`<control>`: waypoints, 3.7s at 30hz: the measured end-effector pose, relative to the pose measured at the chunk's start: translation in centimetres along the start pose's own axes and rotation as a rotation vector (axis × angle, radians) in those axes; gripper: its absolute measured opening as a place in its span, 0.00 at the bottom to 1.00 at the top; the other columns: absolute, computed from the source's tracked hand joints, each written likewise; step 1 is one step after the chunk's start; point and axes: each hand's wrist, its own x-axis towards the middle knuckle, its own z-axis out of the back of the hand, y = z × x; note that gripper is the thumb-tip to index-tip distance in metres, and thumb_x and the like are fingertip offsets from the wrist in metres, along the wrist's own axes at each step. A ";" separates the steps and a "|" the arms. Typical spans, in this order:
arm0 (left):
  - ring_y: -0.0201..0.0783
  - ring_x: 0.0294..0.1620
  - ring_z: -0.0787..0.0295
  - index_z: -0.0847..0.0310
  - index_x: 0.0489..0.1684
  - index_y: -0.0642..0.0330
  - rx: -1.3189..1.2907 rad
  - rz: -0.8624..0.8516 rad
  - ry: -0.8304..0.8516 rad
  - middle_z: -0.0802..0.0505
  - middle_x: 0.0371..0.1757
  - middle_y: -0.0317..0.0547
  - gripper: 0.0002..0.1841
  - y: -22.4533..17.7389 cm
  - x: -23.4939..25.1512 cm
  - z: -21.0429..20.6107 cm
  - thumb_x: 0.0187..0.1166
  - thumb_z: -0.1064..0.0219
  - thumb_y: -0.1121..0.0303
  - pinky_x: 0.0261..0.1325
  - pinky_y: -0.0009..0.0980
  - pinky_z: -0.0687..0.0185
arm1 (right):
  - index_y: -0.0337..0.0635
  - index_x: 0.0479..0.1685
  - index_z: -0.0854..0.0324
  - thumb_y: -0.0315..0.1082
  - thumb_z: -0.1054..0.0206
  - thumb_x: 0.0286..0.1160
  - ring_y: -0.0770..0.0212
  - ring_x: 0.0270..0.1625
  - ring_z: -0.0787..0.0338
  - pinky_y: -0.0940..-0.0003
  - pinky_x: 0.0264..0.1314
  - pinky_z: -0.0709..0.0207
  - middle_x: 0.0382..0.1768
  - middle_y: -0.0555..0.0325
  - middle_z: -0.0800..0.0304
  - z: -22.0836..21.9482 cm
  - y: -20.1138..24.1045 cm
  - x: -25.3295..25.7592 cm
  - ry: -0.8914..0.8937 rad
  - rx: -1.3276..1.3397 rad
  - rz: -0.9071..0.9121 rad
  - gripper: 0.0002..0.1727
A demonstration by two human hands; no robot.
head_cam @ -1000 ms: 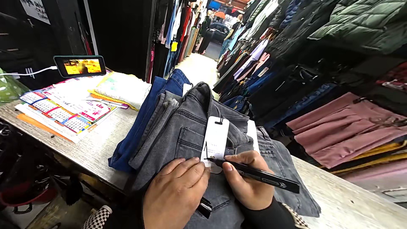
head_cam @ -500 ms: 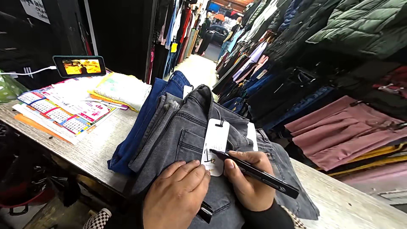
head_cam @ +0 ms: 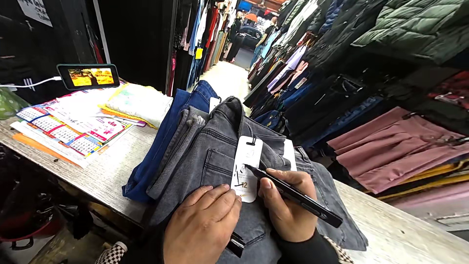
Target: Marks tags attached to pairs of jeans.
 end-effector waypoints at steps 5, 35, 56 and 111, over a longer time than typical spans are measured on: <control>0.38 0.68 0.10 0.09 0.58 0.50 -0.005 0.010 0.002 0.04 0.59 0.36 0.16 -0.1 0.0 0.0 0.81 0.42 0.73 0.71 0.34 0.19 | 0.43 0.45 0.20 0.35 0.29 0.73 0.75 0.22 0.16 0.78 0.23 0.18 0.30 0.66 0.11 0.2 0.1 -0.2 0.012 -0.028 0.035 0.09; 0.39 0.68 0.10 0.09 0.59 0.50 -0.023 0.009 0.007 0.04 0.59 0.36 0.16 0.0 0.0 0.0 0.79 0.40 0.72 0.70 0.36 0.18 | 0.53 0.46 0.21 0.39 0.31 0.76 0.75 0.15 0.21 0.77 0.15 0.24 0.24 0.70 0.14 0.9 0.2 -0.7 -0.071 0.079 -0.024 0.06; 0.47 0.23 0.07 0.13 0.42 0.70 -0.472 0.070 0.137 0.08 0.25 0.53 0.08 -0.7 0.5 4.9 0.67 0.31 0.79 0.23 0.41 0.14 | 0.43 0.42 0.15 0.35 0.24 0.72 0.84 0.38 0.11 0.89 0.44 0.19 0.33 0.66 0.08 -0.2 10.2 -2.5 0.260 0.228 -0.002 0.08; 0.24 0.13 0.26 0.28 0.37 0.70 -0.304 0.881 -0.420 0.24 0.17 0.33 0.10 11.5 -5.1 7.0 0.71 0.34 0.71 0.19 0.23 0.25 | 0.50 0.24 0.18 0.39 0.36 0.80 0.69 0.04 0.31 0.74 0.06 0.34 0.06 0.62 0.28 9.5 1.9 9.5 -0.091 0.051 -0.369 0.13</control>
